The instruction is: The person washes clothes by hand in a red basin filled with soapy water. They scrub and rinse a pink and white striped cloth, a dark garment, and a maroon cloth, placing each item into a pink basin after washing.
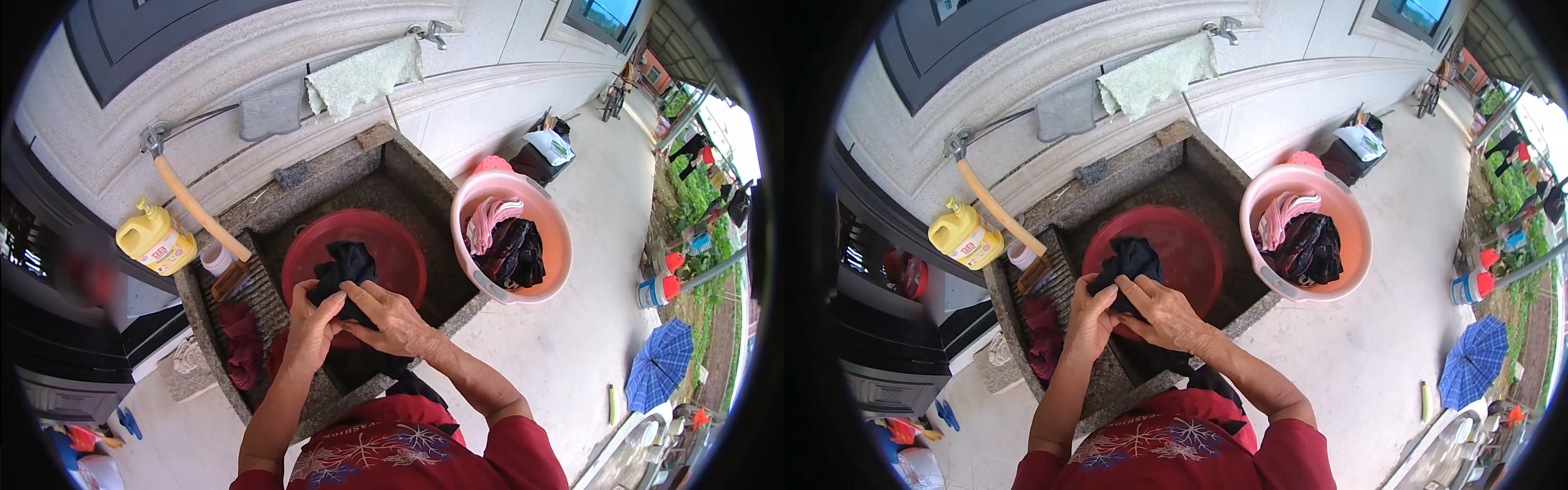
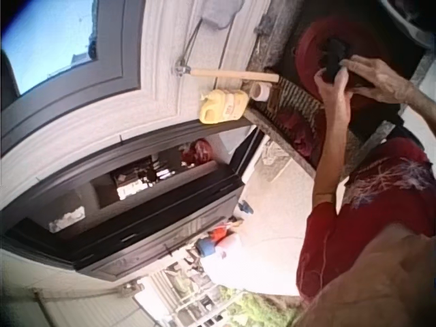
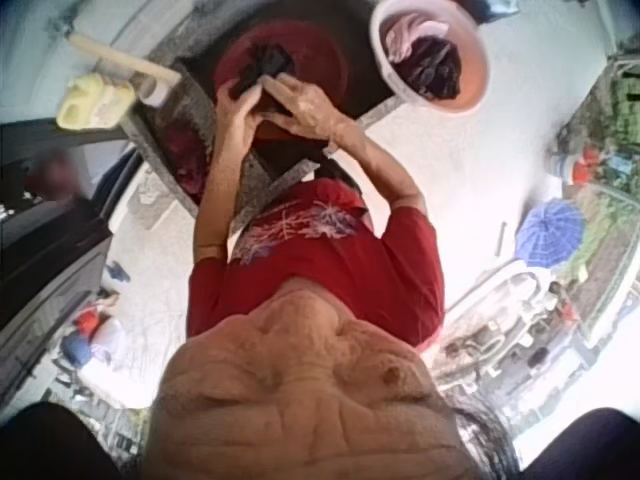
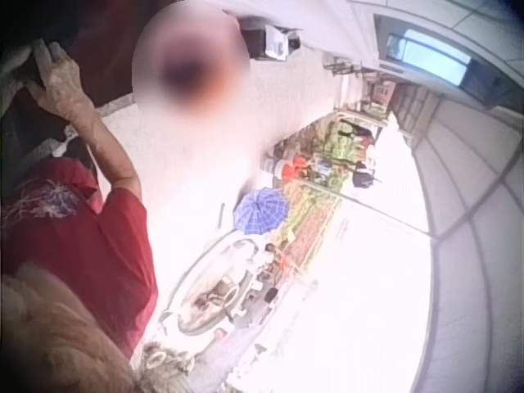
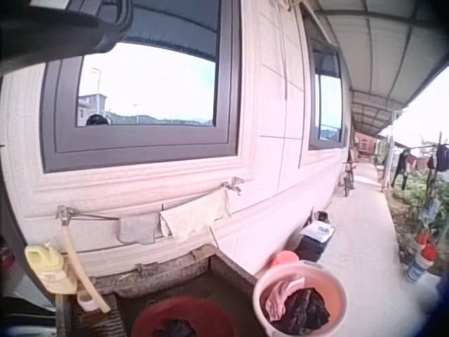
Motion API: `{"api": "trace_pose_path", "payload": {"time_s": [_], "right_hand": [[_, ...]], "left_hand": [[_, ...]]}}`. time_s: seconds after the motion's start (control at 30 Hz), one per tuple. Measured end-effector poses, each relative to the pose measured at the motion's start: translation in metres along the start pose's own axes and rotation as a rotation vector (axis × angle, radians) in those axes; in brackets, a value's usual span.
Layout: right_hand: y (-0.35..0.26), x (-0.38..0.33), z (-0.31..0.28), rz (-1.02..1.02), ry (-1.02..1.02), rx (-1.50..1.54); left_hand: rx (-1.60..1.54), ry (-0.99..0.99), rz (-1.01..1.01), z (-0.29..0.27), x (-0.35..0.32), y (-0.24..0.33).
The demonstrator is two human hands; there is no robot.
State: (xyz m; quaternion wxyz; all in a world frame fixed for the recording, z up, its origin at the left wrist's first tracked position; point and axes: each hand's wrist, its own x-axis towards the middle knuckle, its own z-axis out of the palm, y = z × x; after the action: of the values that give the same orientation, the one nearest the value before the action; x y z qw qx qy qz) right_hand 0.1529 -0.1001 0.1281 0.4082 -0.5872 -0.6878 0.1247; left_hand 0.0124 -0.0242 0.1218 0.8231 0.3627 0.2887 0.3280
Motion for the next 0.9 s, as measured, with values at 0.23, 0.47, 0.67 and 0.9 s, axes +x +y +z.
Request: {"api": "trace_pose_path", "payload": {"time_s": [0.23, 0.47, 0.67, 0.9], "right_hand": [[0.009, -0.006, -0.043, 0.036, 0.145, 0.273], [0.02, -0.013, -0.185, 0.349, 0.362, -0.243], [0.112, -0.048, -0.198, 0.261, 0.25, -1.074], [0.17, -0.085, -0.153, 0.517, 0.029, -0.6]], "left_hand": [[0.522, -0.092, 0.111, -0.003, 0.003, 0.009], [0.703, -0.055, -0.114, -0.069, 0.0, -0.018], [0.636, 0.107, -0.237, -0.098, -0.008, -0.04], [0.739, 0.243, -0.114, -0.135, -0.028, -0.027]]}}
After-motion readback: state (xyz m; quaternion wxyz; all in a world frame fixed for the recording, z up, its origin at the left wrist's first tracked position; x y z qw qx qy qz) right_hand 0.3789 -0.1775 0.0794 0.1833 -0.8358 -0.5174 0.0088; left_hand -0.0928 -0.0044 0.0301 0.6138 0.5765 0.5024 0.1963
